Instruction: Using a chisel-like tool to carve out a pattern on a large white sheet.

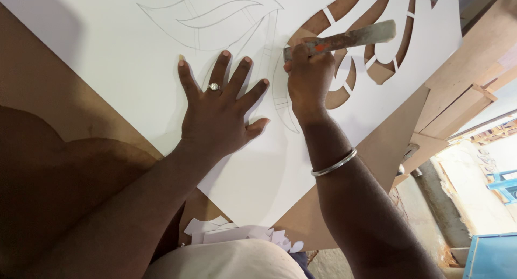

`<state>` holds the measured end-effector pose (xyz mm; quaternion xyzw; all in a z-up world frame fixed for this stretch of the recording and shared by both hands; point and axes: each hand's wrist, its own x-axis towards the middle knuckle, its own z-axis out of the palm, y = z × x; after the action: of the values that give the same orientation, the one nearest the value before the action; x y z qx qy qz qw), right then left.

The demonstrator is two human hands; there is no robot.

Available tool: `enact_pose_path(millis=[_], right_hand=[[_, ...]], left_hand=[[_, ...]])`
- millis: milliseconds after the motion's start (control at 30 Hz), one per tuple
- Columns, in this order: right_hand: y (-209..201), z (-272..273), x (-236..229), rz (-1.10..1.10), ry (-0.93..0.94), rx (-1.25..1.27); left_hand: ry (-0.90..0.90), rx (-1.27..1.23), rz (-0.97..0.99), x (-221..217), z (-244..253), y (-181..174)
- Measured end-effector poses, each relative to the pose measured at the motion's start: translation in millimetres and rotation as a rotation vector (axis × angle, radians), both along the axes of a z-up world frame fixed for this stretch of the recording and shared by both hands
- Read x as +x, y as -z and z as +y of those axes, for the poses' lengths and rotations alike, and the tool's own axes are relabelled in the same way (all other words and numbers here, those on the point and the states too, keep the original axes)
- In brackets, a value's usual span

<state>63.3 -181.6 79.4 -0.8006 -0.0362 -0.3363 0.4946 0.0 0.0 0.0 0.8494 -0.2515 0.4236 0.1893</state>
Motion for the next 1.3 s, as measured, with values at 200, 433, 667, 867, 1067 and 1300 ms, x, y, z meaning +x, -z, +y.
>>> enact_pose_path(millis=[200, 433, 667, 867, 1067, 1300], right_hand=[[-7.6, 4.7, 2.4, 0.008, 0.104, -0.091], [-15.5, 4.6, -1.4, 0.014, 0.042, -0.118], [-13.4, 2.7, -6.6, 0.093, 0.027, -0.168], [-14.0, 5.3, -13.9, 0.089, -0.035, -0.191], [-14.9, 6.8, -23.4, 0.157, -0.014, -0.258], [-12.0, 2.0, -27.7, 0.211, -0.083, -0.222]], left_hand=[[0.015, -0.012, -0.016, -0.8, 0.7, -0.1], [0.026, -0.026, -0.034, 0.2, -0.3, 1.7], [0.027, -0.016, -0.009, 0.0, -0.5, 1.4], [0.012, -0.008, -0.014, 0.0, -0.4, 1.5], [0.013, -0.011, -0.017, -0.1, -0.2, 2.4], [0.012, -0.008, -0.017, 0.4, -0.3, 2.7]])
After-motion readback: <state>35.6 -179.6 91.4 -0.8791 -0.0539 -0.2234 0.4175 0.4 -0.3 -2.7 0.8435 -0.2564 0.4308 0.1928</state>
